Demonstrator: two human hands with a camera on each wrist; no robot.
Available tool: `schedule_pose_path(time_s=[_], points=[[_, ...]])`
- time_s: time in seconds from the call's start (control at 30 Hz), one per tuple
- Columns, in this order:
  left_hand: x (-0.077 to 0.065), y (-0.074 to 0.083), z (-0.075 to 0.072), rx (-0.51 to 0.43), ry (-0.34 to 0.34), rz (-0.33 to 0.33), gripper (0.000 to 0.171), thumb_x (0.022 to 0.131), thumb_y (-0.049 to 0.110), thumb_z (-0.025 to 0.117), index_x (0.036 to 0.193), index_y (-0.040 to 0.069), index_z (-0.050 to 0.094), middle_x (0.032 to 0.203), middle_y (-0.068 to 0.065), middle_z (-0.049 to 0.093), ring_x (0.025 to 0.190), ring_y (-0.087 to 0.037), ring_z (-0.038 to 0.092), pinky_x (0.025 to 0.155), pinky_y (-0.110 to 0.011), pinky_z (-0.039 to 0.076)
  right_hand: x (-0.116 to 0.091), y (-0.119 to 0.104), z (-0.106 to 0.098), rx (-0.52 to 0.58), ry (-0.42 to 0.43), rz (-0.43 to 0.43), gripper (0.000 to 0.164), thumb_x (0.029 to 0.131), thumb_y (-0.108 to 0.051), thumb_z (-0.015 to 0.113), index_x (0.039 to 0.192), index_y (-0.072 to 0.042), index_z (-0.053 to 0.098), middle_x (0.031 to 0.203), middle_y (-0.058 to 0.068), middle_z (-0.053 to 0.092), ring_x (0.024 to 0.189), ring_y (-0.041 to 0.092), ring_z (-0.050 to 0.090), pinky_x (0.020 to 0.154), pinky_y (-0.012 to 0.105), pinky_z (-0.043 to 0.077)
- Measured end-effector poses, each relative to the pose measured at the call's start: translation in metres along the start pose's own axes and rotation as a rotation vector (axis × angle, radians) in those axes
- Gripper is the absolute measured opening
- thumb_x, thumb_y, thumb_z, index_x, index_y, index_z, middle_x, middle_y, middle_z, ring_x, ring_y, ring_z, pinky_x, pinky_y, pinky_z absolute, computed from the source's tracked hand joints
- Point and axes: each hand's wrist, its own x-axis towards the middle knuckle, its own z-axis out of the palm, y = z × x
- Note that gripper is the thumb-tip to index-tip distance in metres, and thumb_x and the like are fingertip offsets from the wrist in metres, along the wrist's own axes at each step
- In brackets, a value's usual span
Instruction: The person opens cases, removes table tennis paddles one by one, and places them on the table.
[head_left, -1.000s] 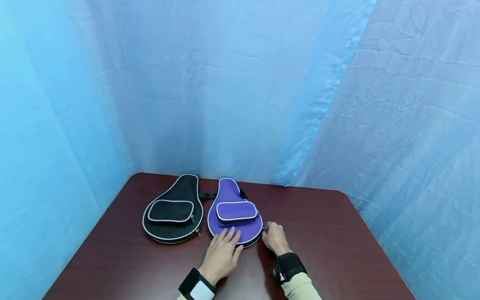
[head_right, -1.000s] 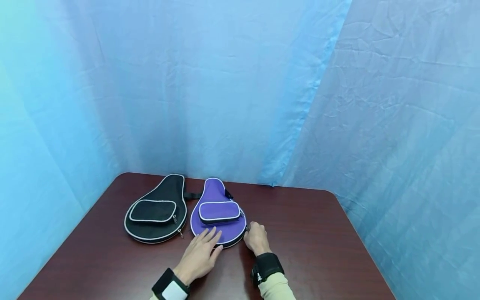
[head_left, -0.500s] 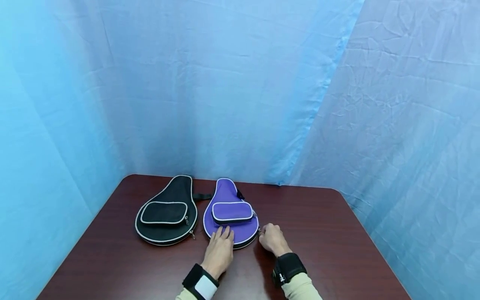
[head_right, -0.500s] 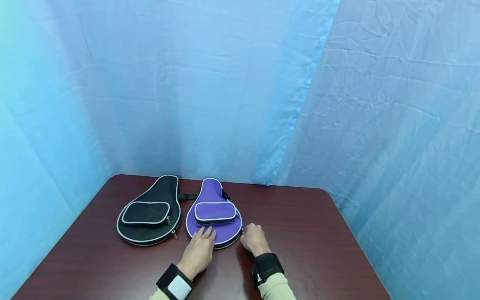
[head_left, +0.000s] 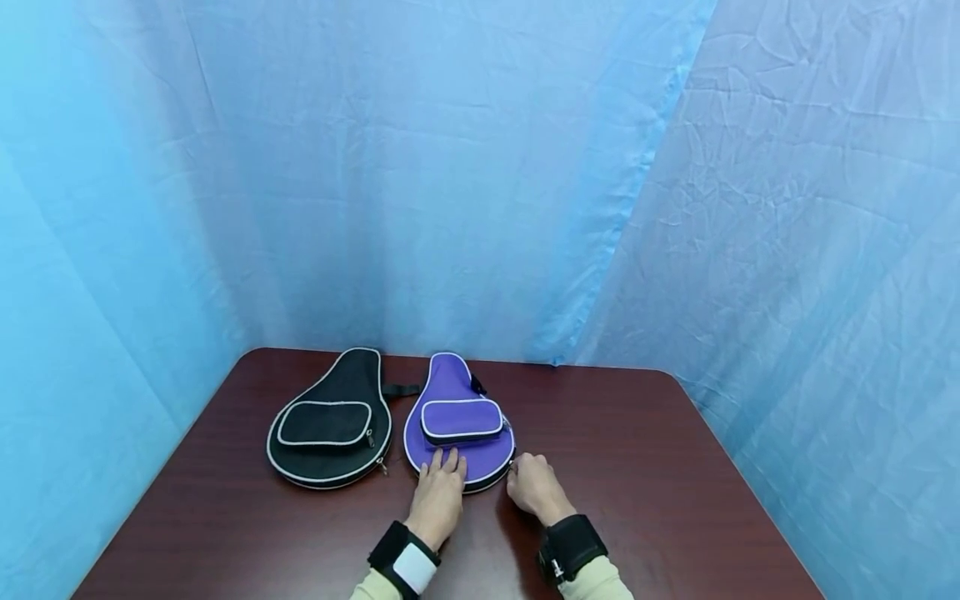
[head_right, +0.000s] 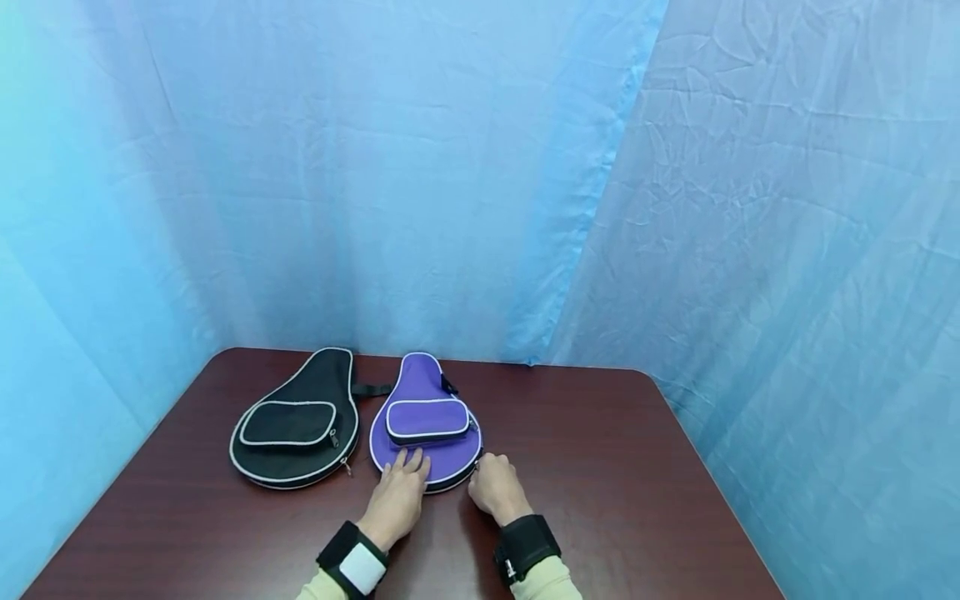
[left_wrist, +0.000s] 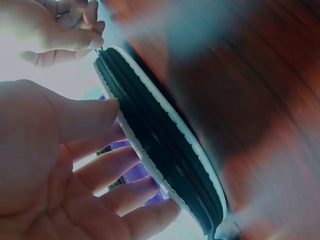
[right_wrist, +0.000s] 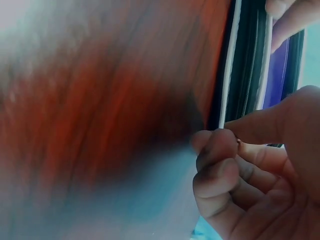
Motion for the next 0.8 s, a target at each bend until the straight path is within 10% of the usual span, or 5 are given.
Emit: schedule_pose_path(time_s=[0.37,0.63,0.8], points=[[-0.002,-0.004,-0.004,0.028,0.008,-0.022,0.031,0.091,0.01,0.066,0.12,0.001,0.069,0.129,-0.015,0.064,0.124,-0.038,0.056,0.097,-0.056,0.049,-0.014,-0.029,0.007,0.067,-0.12,-0.067,0.04,0.087,-0.003,0.062,0.056,-0.015,0.039,0.054,-0.007,0.034,0.048,0.01,0.039,0.047,0.027,0.036],[-0.002,-0.006,-0.003,0.062,0.008,-0.021,0.031,0.09,0.011,0.068,0.119,0.003,0.07,0.127,-0.013,0.066,0.122,-0.036,0.058,0.095,-0.053,0.051,-0.021,-0.051,0.013,-0.01,-0.133,-0.203,0.023,0.085,-0.005,0.065,0.063,-0.01,0.058,0.062,0.003,0.06,0.063,0.022,0.064,0.056,0.037,0.051],[0.0,-0.003,-0.005,0.046,0.0,-0.01,0.036,0.084,0.002,0.067,0.12,0.004,0.071,0.129,-0.013,0.066,0.122,-0.036,0.059,0.096,-0.052,0.052,-0.025,-0.058,0.024,-0.002,-0.097,-0.35,0.018,0.087,-0.004,0.061,0.102,0.0,0.071,0.102,0.015,0.073,0.096,0.029,0.07,0.08,0.04,0.058]])
